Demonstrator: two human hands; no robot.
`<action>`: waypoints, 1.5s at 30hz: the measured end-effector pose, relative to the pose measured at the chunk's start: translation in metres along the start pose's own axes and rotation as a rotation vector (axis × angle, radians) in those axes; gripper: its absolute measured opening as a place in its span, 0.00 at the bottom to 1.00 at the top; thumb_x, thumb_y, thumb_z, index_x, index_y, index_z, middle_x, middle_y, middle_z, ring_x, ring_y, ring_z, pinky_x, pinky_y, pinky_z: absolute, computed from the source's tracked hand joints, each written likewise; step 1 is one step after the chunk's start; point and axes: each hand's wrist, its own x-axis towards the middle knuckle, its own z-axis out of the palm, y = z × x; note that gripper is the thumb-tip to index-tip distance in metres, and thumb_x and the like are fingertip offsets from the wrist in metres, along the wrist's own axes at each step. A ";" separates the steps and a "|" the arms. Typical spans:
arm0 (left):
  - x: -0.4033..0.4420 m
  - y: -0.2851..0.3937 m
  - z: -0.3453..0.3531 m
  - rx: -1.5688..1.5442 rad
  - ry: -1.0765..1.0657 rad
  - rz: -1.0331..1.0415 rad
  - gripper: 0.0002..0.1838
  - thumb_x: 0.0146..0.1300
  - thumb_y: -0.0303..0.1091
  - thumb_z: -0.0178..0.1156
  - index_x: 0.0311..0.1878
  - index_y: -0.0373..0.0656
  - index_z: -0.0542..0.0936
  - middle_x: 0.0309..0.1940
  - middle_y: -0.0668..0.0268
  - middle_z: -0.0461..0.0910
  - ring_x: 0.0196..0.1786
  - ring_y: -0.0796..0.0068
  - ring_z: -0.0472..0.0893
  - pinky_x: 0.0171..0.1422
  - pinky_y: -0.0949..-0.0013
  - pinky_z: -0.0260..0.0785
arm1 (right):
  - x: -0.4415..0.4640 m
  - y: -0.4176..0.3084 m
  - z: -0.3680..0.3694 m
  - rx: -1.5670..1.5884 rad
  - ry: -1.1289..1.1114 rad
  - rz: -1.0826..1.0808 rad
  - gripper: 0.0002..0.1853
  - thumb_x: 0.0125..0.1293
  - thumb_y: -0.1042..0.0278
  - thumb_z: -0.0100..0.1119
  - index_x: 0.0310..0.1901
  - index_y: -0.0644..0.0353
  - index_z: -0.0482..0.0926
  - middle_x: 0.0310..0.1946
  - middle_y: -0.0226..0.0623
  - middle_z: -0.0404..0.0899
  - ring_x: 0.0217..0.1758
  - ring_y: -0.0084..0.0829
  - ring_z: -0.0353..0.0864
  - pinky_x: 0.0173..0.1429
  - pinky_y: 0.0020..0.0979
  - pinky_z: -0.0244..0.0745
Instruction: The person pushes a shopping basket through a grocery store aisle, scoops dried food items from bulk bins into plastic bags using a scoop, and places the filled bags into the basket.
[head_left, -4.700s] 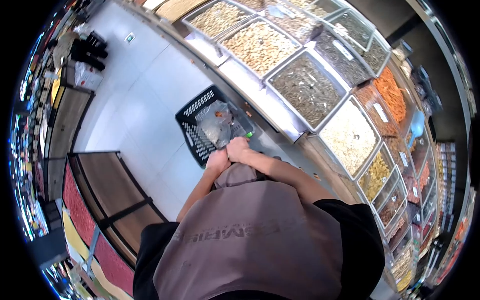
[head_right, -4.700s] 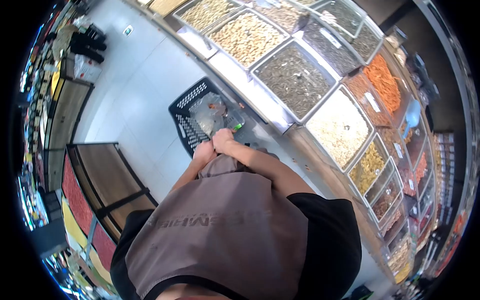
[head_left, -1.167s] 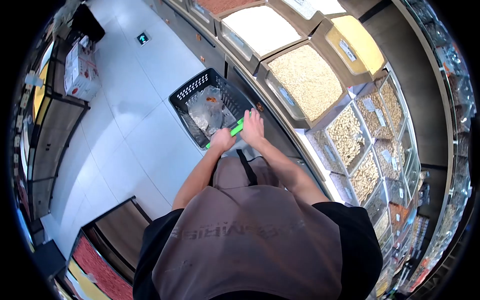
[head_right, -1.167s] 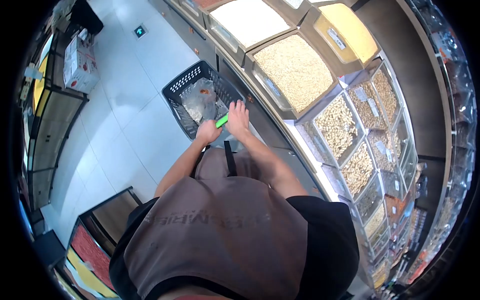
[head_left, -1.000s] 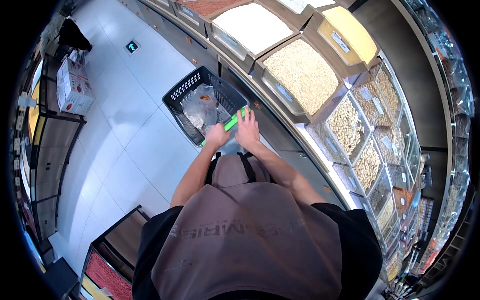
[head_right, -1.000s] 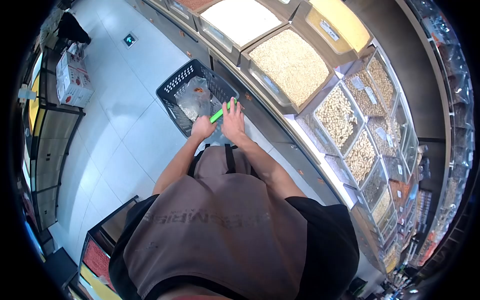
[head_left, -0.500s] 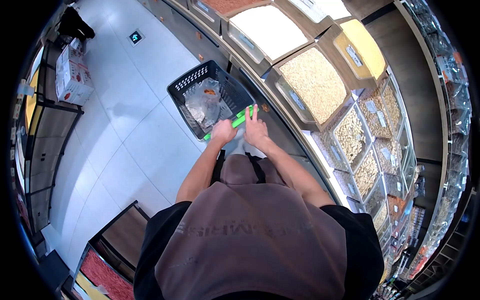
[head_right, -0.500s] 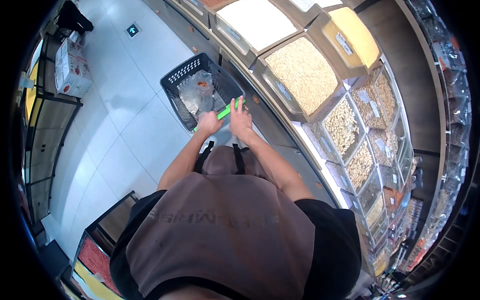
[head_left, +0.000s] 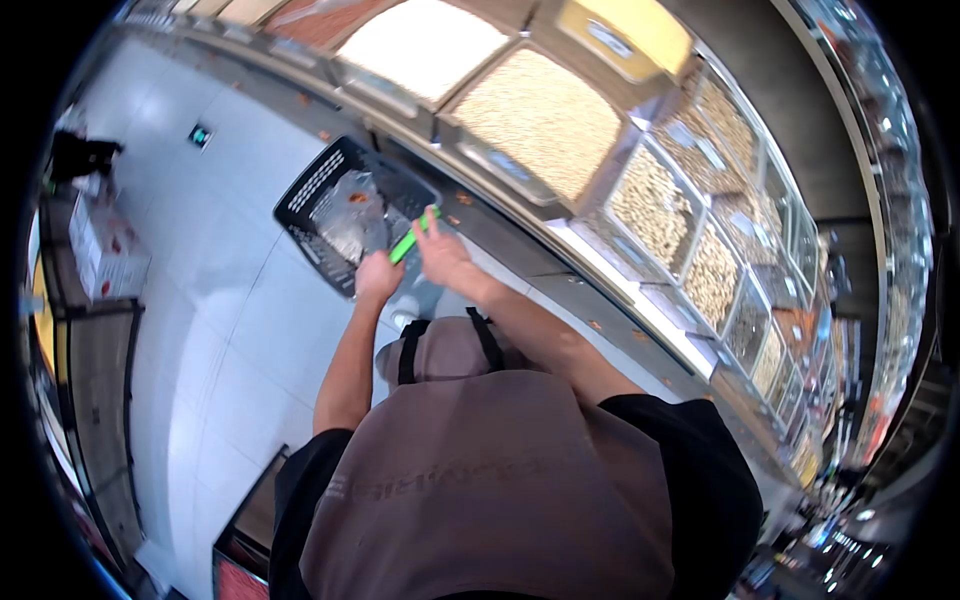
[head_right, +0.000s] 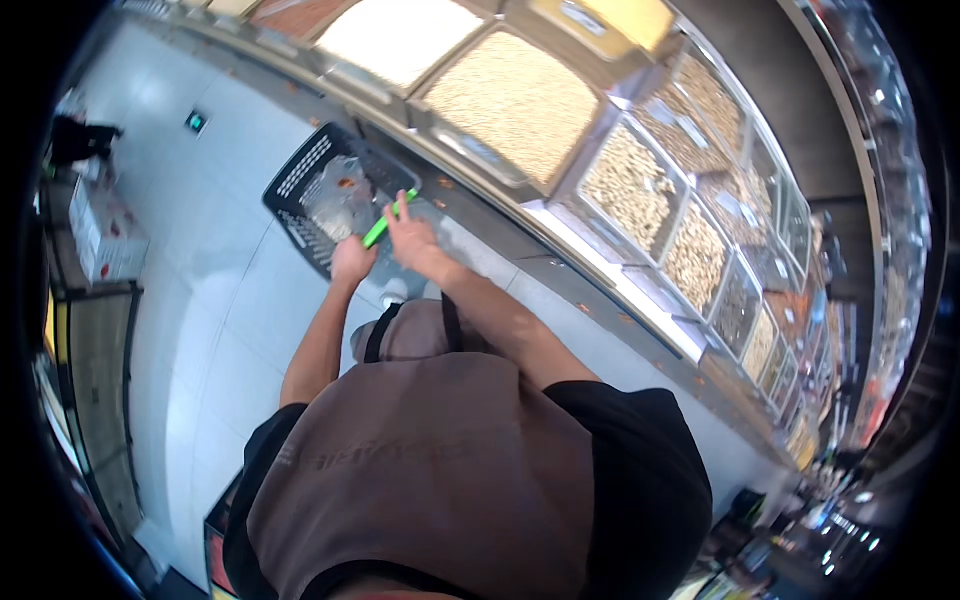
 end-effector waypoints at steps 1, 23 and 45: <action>-0.004 0.002 0.002 0.021 0.024 -0.019 0.19 0.57 0.46 0.65 0.45 0.41 0.85 0.41 0.45 0.84 0.47 0.44 0.84 0.55 0.49 0.76 | -0.005 0.004 0.004 0.020 0.020 -0.030 0.47 0.54 0.70 0.65 0.76 0.53 0.53 0.79 0.59 0.35 0.57 0.54 0.80 0.61 0.45 0.75; -0.157 0.119 0.183 0.088 0.079 -0.227 0.18 0.55 0.41 0.64 0.47 0.43 0.85 0.39 0.46 0.84 0.45 0.44 0.84 0.52 0.49 0.76 | -0.135 0.192 0.069 0.134 0.146 -0.451 0.17 0.55 0.71 0.60 0.48 0.63 0.73 0.47 0.49 0.75 0.39 0.50 0.85 0.41 0.48 0.81; -0.283 0.216 0.317 -0.025 0.166 -0.070 0.19 0.56 0.47 0.63 0.40 0.40 0.83 0.36 0.47 0.84 0.42 0.41 0.84 0.49 0.45 0.76 | -0.303 0.306 0.102 0.137 0.219 -0.284 0.16 0.55 0.71 0.61 0.46 0.61 0.73 0.46 0.48 0.74 0.45 0.54 0.82 0.49 0.49 0.81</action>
